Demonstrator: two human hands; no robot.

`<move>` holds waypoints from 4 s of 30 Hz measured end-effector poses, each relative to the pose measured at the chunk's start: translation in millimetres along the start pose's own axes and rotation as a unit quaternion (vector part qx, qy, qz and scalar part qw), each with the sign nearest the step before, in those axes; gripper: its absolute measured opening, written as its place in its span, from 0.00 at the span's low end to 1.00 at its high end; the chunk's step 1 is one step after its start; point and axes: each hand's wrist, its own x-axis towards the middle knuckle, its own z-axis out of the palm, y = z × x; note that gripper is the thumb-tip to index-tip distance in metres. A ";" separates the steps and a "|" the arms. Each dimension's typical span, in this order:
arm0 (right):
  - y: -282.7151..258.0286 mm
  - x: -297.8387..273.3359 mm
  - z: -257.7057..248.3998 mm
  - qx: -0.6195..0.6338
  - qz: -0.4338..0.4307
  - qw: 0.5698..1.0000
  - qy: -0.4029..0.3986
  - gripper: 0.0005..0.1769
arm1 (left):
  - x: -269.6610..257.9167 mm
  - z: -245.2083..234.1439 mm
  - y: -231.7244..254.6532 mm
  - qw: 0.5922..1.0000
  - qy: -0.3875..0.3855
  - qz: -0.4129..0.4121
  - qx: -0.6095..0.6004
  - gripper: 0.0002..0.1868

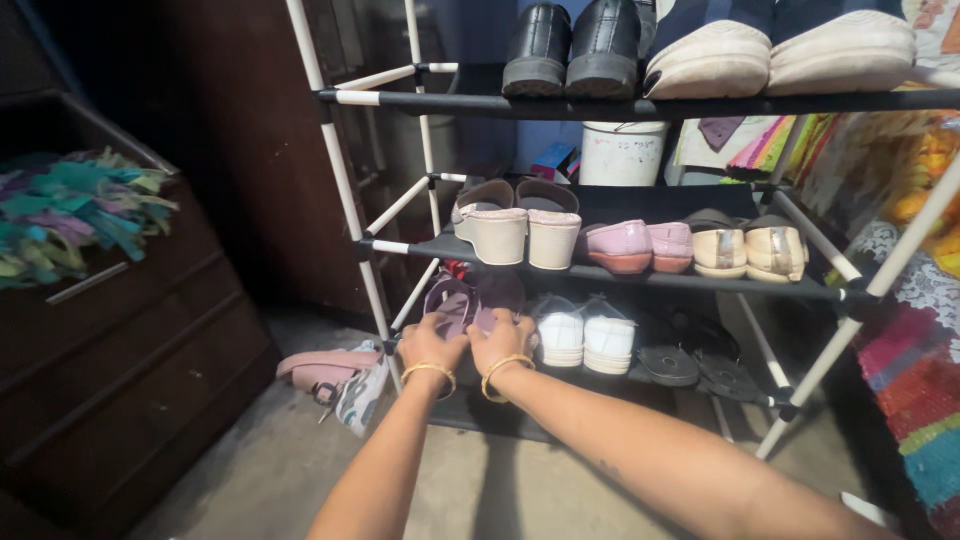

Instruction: The person sits on the floor and wipes a pair of purple sandals with a cloth, then places them on a shoe rack. They then pick up a pair of pink sandals and wipe them with the same cloth.

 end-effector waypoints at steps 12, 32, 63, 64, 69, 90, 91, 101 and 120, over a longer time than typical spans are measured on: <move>11.7 -22.1 -21.0 -0.138 -0.097 0.980 -0.109 0.43 | 10.8 10.9 -24.1 0.983 0.033 0.115 -0.139 0.42; 26.3 6.2 -46.0 -0.346 -0.432 0.831 -0.065 0.17 | 5.4 19.1 -21.4 0.992 0.060 0.107 -0.023 0.32; 1.8 -7.4 -53.3 -0.408 -0.434 0.794 -0.119 0.16 | -12.4 23.9 -29.3 0.985 0.025 0.097 -0.139 0.22; 3.1 -7.6 -54.7 -0.409 -0.435 0.793 -0.121 0.16 | -14.6 22.6 -28.7 0.986 0.029 0.102 -0.127 0.22; 3.4 -12.2 -61.3 -0.419 -0.427 0.789 -0.140 0.19 | -16.0 18.9 -25.3 0.988 0.046 0.130 -0.075 0.23; -22.0 -73.6 -29.2 -0.249 -0.595 0.747 -0.161 0.13 | -17.5 -117.9 -84.9 0.915 -0.255 0.122 0.289 0.21; -23.5 -79.8 -22.9 -0.246 -0.605 0.737 -0.173 0.14 | -23.0 -129.8 -92.2 0.887 -0.276 0.142 0.342 0.22; -58.3 -157.4 33.5 -0.303 -0.618 0.656 -0.310 0.20 | -103.0 -278.4 -190.0 0.751 -0.416 0.055 0.511 0.22; -84.9 -232.0 86.3 -0.341 -0.616 0.566 -0.429 0.26 | -223.9 -396.3 -353.3 0.829 -0.112 -0.440 0.325 0.38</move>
